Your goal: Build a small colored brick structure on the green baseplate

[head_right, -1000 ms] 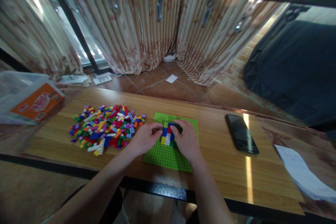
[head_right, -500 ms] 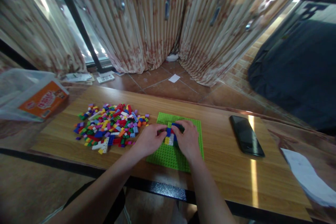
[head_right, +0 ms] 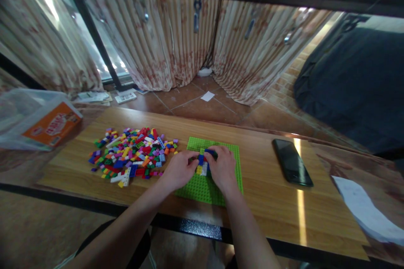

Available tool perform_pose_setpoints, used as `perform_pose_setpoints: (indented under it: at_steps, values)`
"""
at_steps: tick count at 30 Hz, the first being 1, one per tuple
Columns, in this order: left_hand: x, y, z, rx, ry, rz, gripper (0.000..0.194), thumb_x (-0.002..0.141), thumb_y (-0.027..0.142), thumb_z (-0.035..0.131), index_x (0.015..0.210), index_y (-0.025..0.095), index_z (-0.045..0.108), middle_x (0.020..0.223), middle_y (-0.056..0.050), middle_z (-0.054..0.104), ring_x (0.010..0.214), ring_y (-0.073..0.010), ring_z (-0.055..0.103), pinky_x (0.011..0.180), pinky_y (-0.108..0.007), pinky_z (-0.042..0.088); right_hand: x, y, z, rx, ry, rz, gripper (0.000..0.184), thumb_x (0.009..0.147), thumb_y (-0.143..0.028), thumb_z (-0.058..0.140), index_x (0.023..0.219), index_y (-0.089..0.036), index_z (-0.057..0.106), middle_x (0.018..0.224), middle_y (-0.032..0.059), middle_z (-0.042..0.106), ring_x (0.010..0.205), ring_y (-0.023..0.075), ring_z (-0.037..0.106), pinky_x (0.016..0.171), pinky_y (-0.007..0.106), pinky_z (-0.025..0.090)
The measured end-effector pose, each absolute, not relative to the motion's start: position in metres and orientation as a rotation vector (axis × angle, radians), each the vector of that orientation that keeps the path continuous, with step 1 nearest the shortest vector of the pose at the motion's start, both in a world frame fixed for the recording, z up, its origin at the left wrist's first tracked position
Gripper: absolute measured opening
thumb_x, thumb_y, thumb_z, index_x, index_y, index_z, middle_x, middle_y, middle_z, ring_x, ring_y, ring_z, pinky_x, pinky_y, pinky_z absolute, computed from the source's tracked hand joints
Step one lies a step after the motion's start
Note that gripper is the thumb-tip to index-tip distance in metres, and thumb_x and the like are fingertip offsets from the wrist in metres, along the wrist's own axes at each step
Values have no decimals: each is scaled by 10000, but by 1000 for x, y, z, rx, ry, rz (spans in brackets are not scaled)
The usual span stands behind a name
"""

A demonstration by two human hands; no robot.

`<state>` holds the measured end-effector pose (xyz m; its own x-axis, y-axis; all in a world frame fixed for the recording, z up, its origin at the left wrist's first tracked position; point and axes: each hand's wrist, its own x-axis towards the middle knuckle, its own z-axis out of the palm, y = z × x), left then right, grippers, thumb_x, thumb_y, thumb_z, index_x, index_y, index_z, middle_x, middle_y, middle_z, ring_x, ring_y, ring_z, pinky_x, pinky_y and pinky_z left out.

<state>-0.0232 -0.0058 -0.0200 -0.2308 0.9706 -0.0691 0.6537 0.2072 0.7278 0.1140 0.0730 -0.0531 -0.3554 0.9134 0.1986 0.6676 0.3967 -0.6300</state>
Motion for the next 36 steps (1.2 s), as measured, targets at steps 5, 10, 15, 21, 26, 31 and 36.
perform_pose_setpoints:
  at_steps: [5,10,15,21,26,31,36]
  values:
    - [-24,-4,-23,1497,1940,797,301,879,182,528,1109,156,720,1044,-106,743,930,-231,681,845,-334,508,117,76,-54,-1314,-2137,641,268,856,-412,581,985,-225,723,1049,104,688,1042,277,598,940,478,435]
    - [-25,-1,-23,1496,1958,779,289,875,182,539,1102,155,715,1044,-99,745,940,-224,681,855,-330,507,120,81,-54,-1261,-2161,664,284,907,-385,498,975,-220,719,1027,97,697,1033,259,603,953,456,430]
    - [-24,-2,-23,1495,1977,757,279,878,189,545,1099,145,710,1091,-101,736,981,-217,679,884,-318,509,117,81,-52,-1335,-2210,624,311,933,-331,451,993,-188,720,1040,110,698,1043,259,602,953,433,426]
    - [-24,-3,-23,1531,1990,738,268,881,208,548,1089,162,711,1090,-87,740,987,-219,680,883,-317,508,113,75,-50,-1393,-2289,464,291,940,-332,470,1036,-203,713,1068,113,683,1078,268,582,937,418,424]
    - [-25,-3,-19,1544,1985,716,233,888,211,536,1011,163,727,1003,-77,755,921,-212,689,812,-302,507,112,74,-50,-1390,-2327,408,292,950,-325,457,1029,-201,709,1047,118,679,1070,268,578,909,409,426]
    - [-24,-3,-18,1545,1998,691,231,900,221,518,969,164,731,972,-79,754,900,-212,686,791,-300,492,112,75,-50,-1381,-2364,366,305,956,-325,440,1030,-198,707,1030,124,680,1071,275,574,901,413,428]
    - [-25,-4,-16,1565,1985,669,188,885,268,555,895,165,712,889,-68,739,815,-200,669,711,-288,466,114,76,-51,-1355,-2367,365,308,956,-330,431,1032,-204,702,1039,122,679,1069,274,575,900,415,430]
